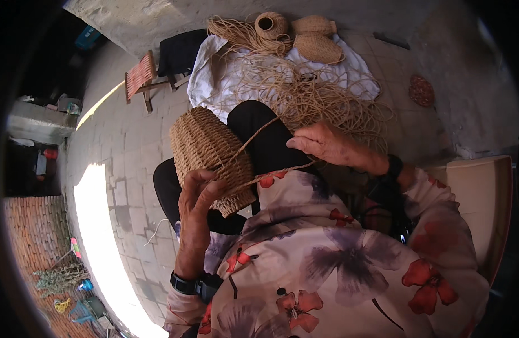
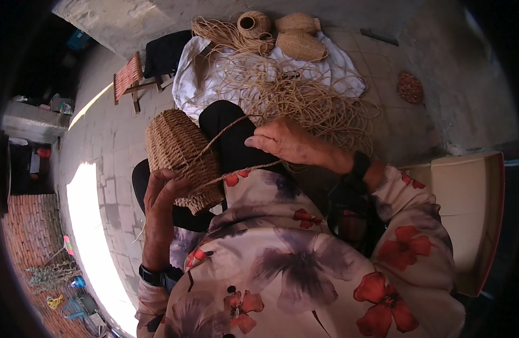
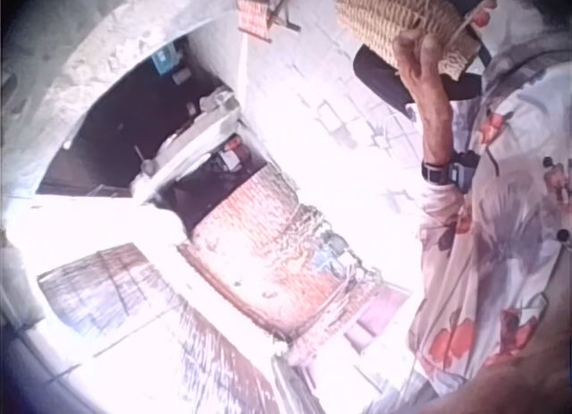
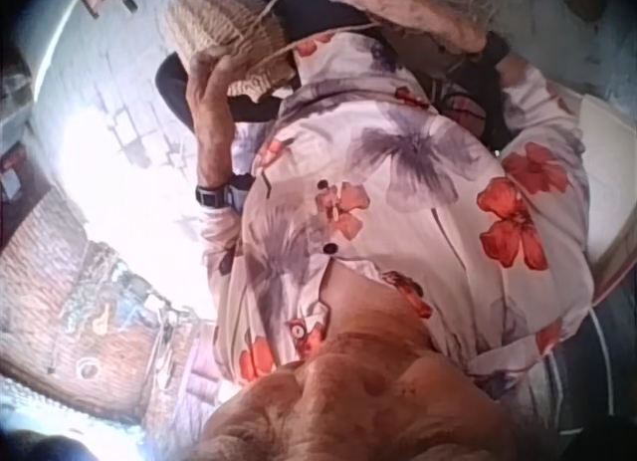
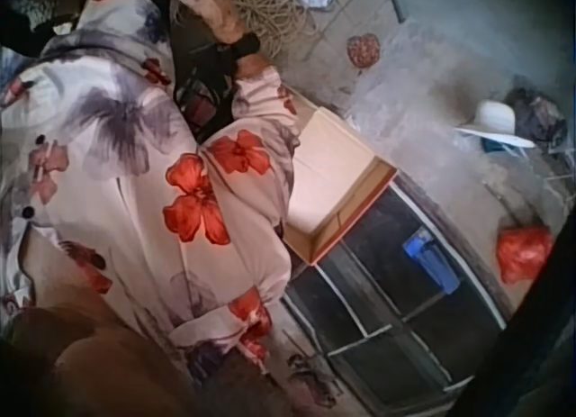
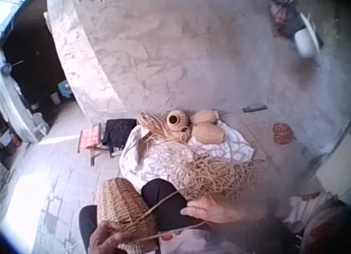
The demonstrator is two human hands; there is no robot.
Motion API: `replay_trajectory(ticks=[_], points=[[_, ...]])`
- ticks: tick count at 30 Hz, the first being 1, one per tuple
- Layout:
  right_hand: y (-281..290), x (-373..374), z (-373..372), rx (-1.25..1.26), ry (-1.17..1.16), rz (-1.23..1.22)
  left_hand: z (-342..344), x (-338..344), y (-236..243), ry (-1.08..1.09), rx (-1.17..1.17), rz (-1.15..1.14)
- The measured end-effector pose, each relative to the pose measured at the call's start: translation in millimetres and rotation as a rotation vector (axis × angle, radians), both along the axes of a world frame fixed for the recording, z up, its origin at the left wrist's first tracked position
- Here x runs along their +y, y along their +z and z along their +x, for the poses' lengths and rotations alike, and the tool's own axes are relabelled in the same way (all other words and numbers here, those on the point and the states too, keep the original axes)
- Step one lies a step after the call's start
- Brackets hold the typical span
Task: The recorder is weaving a small basket using flexible straw or plant fibers.
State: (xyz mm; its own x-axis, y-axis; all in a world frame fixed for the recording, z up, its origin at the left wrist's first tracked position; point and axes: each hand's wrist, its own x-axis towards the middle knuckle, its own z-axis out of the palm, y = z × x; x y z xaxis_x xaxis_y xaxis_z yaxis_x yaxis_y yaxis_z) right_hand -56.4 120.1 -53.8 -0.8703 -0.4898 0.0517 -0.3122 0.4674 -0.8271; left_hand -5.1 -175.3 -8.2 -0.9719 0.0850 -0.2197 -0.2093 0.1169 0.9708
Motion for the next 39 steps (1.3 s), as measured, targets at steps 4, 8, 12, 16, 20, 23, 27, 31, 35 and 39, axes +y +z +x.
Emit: replay_trajectory(ticks=[4,8,12,16,20,23,27,31,35,39], points=[[-6,-17,5,-0.545,-0.171,-0.323,7,-11,-10,0.054,0.004,0.141],[-13,-27,-6,-0.890,-0.167,-0.624,8,-15,-24,0.085,0.032,0.268],[-13,-61,-18,-1.011,-0.227,-1.013,10,-20,-32,0.111,0.075,0.283],[-21,-89,-39,-0.841,-0.185,-1.315,12,-24,-38,0.177,0.097,0.301],[-1,-69,-50,-0.543,-0.146,-1.183,13,-22,-47,0.262,0.146,0.346],[1,-48,-54,-0.338,-0.234,-1.079,11,-19,-55,0.264,0.172,0.369],[26,-46,-41,-0.527,-0.185,-1.202,15,-24,-62,0.284,0.117,0.385],[-5,-41,-24,-0.933,-0.189,-0.982,15,-21,-63,0.268,0.098,0.373],[-25,-75,-11,-1.141,-0.131,-0.906,14,-17,-61,0.285,0.089,0.381],[-34,-101,-33,-1.036,-0.204,-1.292,13,-17,-60,0.229,0.064,0.401]])
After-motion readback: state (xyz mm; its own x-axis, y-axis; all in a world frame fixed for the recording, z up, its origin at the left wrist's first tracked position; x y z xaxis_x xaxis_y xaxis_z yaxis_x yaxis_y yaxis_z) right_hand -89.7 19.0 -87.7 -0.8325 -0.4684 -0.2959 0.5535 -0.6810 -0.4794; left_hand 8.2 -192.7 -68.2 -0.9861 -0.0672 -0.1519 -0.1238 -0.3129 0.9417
